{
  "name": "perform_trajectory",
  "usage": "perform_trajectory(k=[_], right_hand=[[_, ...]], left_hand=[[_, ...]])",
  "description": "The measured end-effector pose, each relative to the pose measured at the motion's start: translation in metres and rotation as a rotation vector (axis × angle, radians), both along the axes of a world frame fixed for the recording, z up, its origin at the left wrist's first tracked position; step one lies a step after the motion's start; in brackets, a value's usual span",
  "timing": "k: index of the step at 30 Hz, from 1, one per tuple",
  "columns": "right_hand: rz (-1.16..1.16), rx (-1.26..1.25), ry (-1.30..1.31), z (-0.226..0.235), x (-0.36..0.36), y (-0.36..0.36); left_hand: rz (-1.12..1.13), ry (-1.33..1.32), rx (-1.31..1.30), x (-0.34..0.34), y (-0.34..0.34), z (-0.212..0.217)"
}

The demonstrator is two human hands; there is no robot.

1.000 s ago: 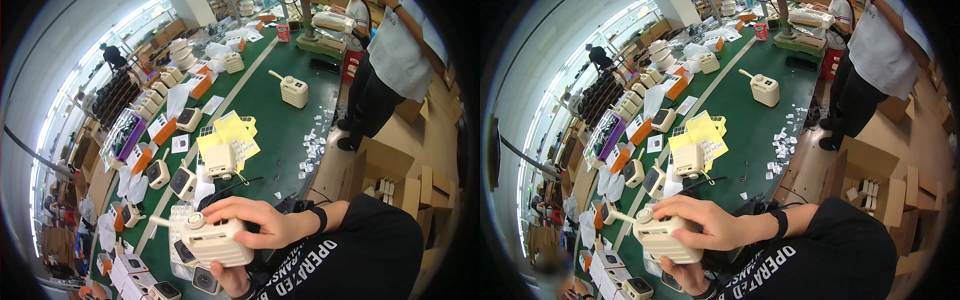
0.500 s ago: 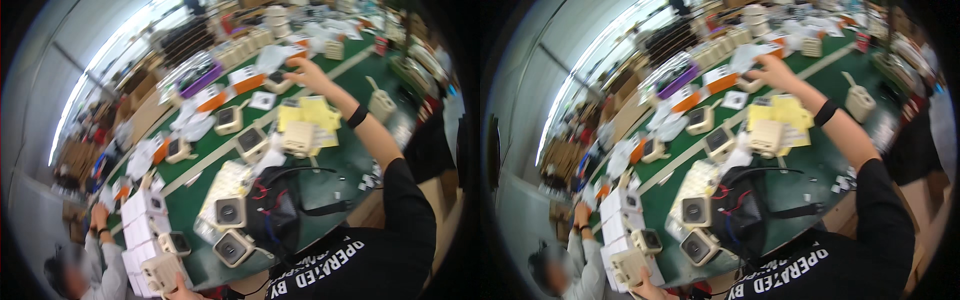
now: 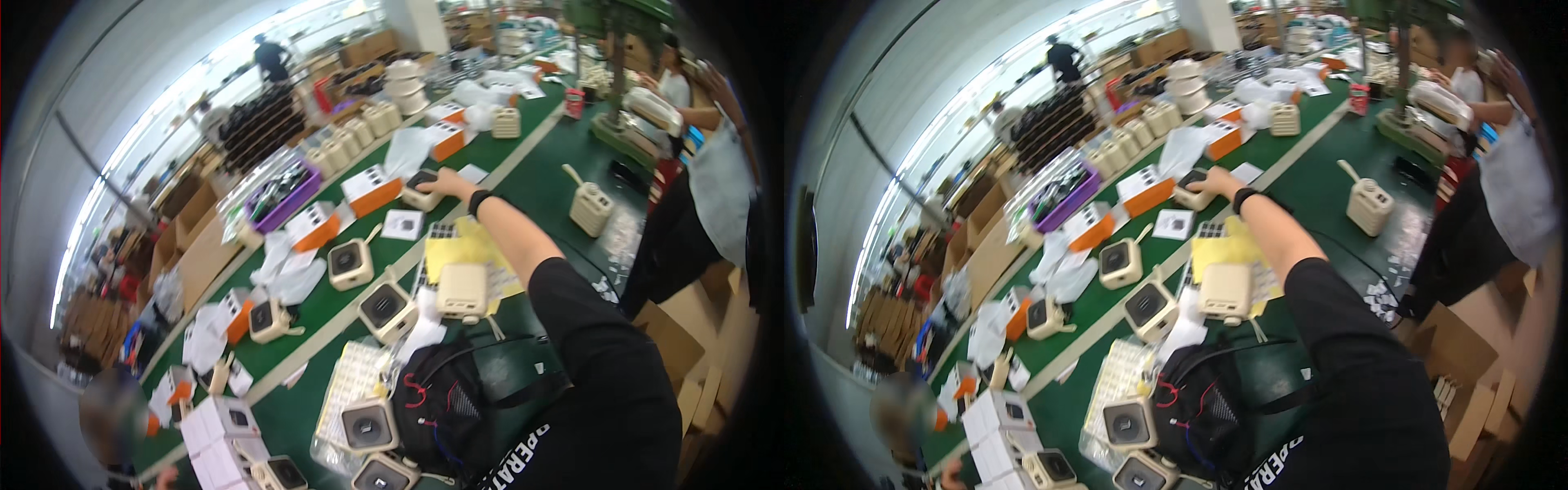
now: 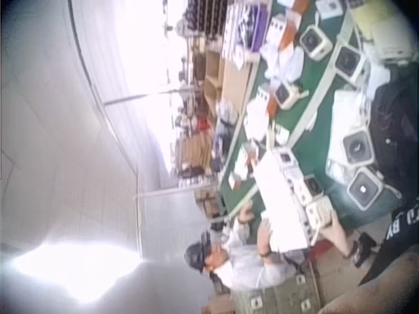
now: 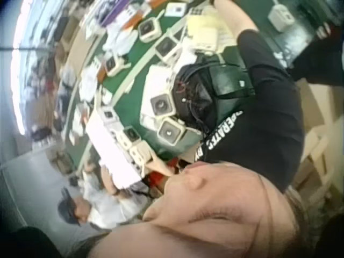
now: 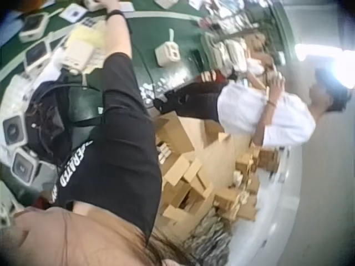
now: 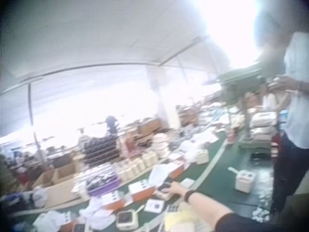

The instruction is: Picking up electronic devices, inspecting them, and placing them into boxes or onto a packing line.

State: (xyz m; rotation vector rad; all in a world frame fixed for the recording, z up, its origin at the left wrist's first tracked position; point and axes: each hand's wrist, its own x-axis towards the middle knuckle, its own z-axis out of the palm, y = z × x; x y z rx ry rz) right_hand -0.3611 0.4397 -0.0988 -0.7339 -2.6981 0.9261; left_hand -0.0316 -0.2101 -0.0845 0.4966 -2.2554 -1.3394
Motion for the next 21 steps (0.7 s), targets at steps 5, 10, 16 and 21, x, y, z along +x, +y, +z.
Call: perform_trajectory(k=[5,10,16,21], right_hand=[[-0.107,0.200,-0.079,0.024,0.030,-0.032],[-0.235,0.167,0.036,0.014,0.045,-0.016],[0.207,-0.248,0.403,0.072,0.108,-0.072],[1.027,0.430,0.638,0.157,0.256,-0.189]], left_hand=[[0.123,0.104,-0.128,0.032,-0.002,0.013],[0.245,0.103,-0.082,0.026,0.040,0.060],[0.253,0.455,-0.115,0.032,0.023,0.062],[-0.540,0.425,0.122,0.014,0.112,0.105]])
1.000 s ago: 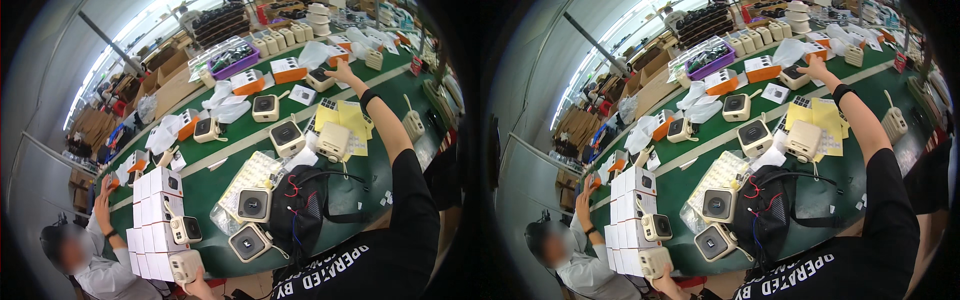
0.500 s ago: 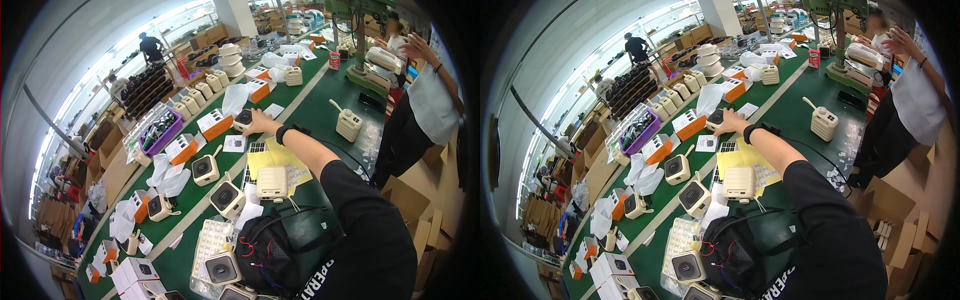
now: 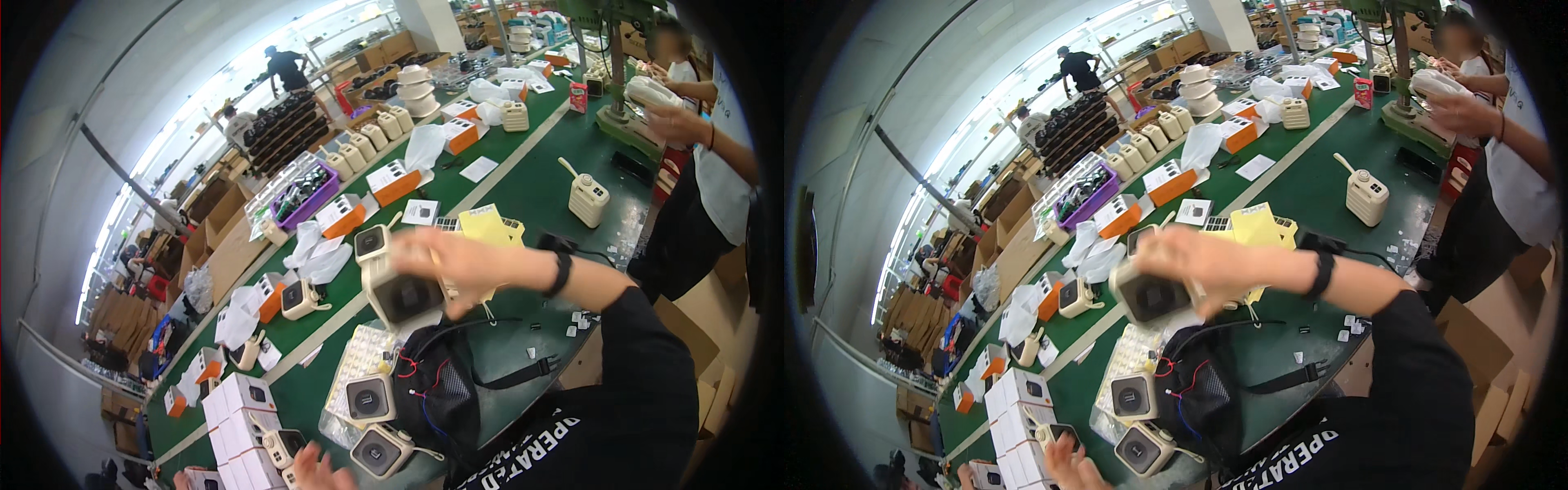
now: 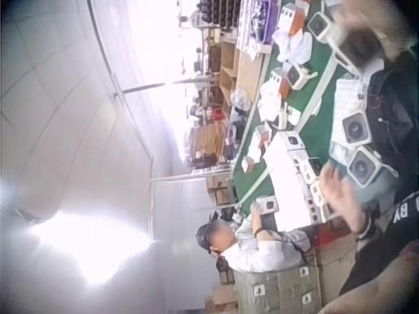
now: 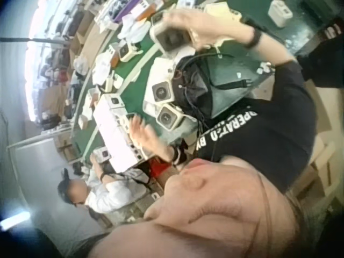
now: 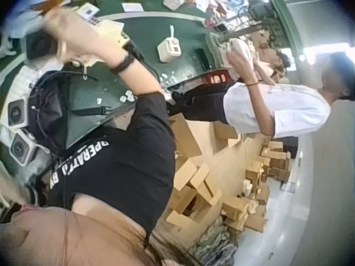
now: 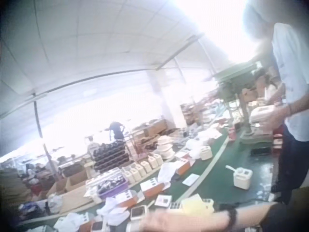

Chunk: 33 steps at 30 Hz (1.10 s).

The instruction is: Picking up electronic devices, inspecting them, and placing them into boxes or onto a packing line.

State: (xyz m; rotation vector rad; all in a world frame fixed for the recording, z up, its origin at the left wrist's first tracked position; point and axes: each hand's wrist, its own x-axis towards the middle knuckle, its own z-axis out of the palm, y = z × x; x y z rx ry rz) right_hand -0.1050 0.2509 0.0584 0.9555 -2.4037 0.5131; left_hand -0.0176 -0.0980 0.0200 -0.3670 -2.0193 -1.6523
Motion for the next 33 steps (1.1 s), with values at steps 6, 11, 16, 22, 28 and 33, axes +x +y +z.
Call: perform_trajectory(k=[6,11,16,22,28,33], right_hand=[[0.141,0.178,0.528,-0.011,0.104,-0.053],[0.162,0.064,0.428,-0.016,0.126,-0.053],[0.226,-0.193,0.053,-0.014,0.132,-0.042],[-0.045,-0.629,-0.165,-0.031,0.132,-0.051],[0.187,-0.957,-0.529,-0.045,0.129,-0.069],[0.261,-1.073,-0.570,-0.045,0.126,-0.074]], left_hand=[[-0.743,0.098,-0.125,-0.020,0.063,0.001],[-0.798,0.215,-0.048,-0.009,0.074,-0.007],[-0.394,0.015,0.090,0.004,0.085,-0.015],[-0.680,-0.891,0.961,-0.012,0.087,-0.002],[-1.145,-1.323,1.611,-0.009,0.095,0.000],[-0.693,-0.839,0.891,-0.001,0.113,0.007]])
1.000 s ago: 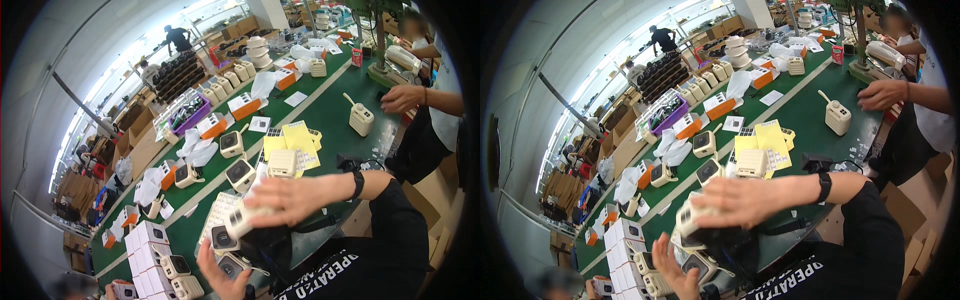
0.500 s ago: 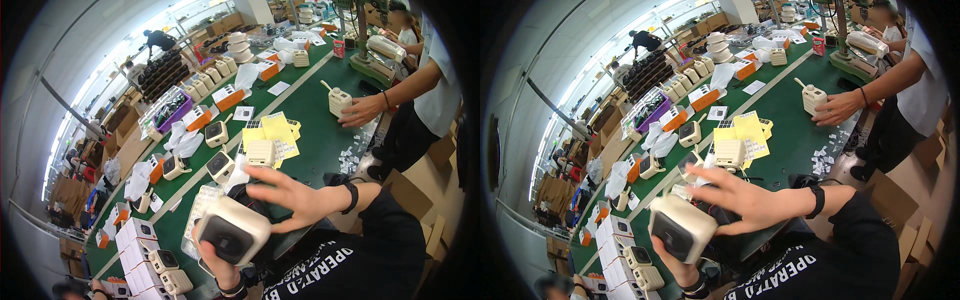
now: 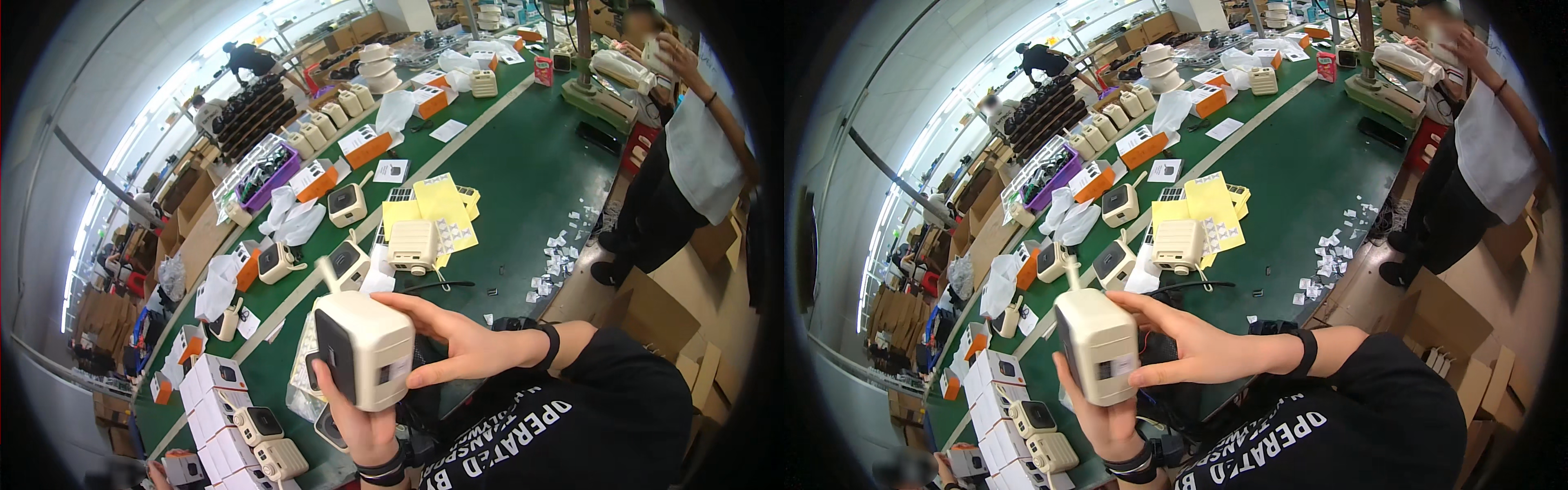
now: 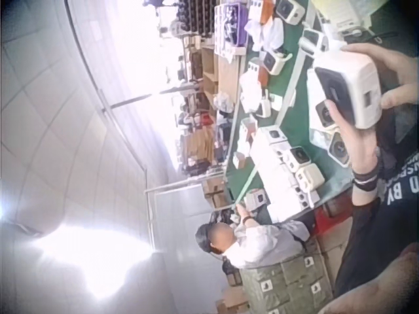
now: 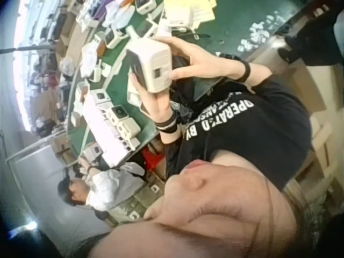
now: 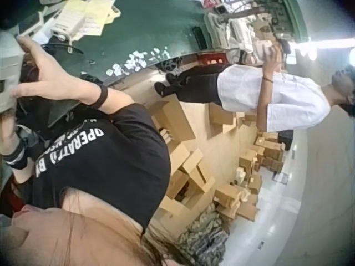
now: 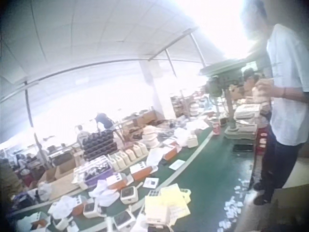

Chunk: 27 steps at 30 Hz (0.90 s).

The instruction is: Picking up electronic devices, inspecting them, and placing them into boxes or onto a packing line.

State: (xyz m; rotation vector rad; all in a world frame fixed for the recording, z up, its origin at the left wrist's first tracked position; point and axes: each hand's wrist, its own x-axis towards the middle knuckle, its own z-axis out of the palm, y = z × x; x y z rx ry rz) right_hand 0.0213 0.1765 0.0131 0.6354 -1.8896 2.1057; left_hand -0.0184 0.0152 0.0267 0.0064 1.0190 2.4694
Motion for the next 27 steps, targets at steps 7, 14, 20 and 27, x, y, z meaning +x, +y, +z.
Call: perform_trajectory(k=[7,14,20,27], right_hand=[[0.177,-0.392,-0.205,-0.008,0.003,-0.007],[0.094,-0.463,-0.301,-0.015,0.001,-0.016],[-0.001,-0.467,-0.279,-0.016,0.002,-0.021],[-0.048,-0.498,-0.284,-0.024,0.000,-0.019]], left_hand=[[0.274,0.511,-0.279,0.001,0.014,-0.003],[0.258,0.408,-0.259,-0.003,0.017,-0.011],[0.300,0.489,-0.290,0.000,0.025,-0.013],[0.324,0.572,-0.387,0.000,0.029,-0.020]])
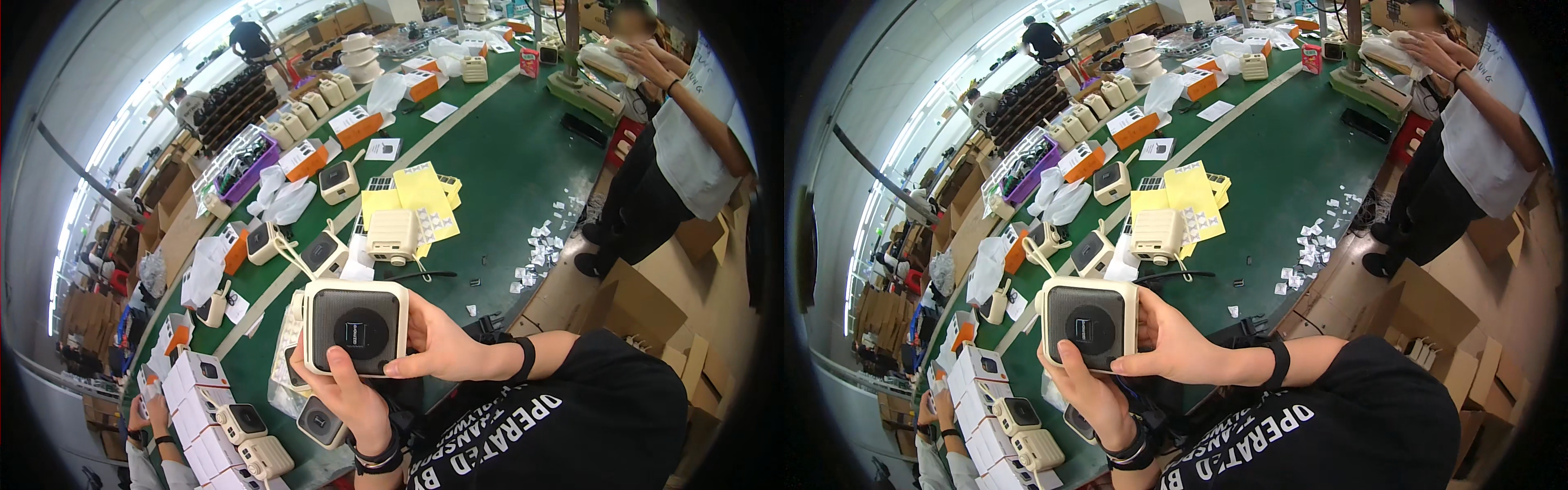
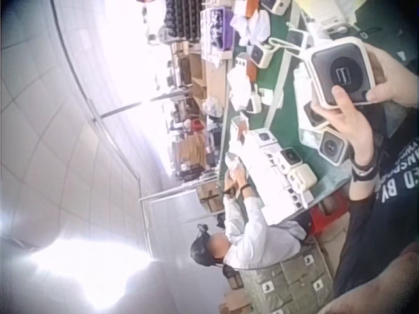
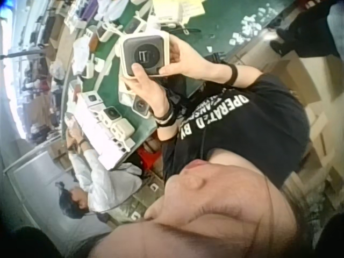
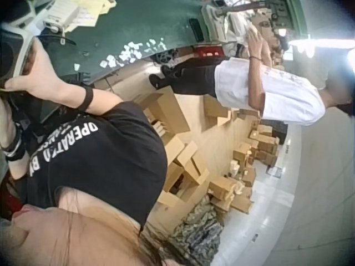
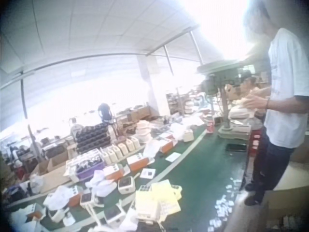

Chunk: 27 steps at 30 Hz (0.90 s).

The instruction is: Picking up electronic devices, inspecting them, and placing them into boxes or onto a packing line.

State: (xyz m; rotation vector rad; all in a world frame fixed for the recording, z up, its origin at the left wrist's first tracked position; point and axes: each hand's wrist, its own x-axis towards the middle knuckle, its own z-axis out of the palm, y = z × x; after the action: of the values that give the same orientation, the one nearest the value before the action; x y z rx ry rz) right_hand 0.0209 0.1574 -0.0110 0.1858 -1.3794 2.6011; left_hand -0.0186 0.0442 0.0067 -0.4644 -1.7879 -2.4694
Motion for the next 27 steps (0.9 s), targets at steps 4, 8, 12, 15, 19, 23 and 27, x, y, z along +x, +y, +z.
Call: perform_trajectory(k=[4,8,12,15,19,23,27], right_hand=[[0.007,0.000,-0.079,0.002,-0.004,0.009],[0.005,-0.088,-0.104,-0.001,-0.004,0.010],[-0.050,-0.048,-0.091,-0.008,0.000,-0.001],[0.000,0.113,-0.042,-0.003,0.013,0.000],[0.019,0.256,-0.070,-0.004,0.032,0.012],[-0.077,0.419,-0.081,-0.004,0.040,0.036],[-0.161,0.581,0.001,-0.007,0.034,0.068]], left_hand=[[-0.090,-0.234,0.084,-0.005,-0.001,0.002],[-0.209,-0.323,0.088,-0.006,-0.003,0.001],[-0.193,-0.311,-0.063,-0.004,-0.017,0.003],[-0.288,-0.137,-0.308,-0.021,-0.049,-0.005],[-0.457,-0.079,-0.547,-0.057,-0.058,0.019],[-0.049,0.008,-0.844,-0.142,-0.112,0.016],[0.857,0.327,-1.693,-0.206,-0.215,-0.057]])
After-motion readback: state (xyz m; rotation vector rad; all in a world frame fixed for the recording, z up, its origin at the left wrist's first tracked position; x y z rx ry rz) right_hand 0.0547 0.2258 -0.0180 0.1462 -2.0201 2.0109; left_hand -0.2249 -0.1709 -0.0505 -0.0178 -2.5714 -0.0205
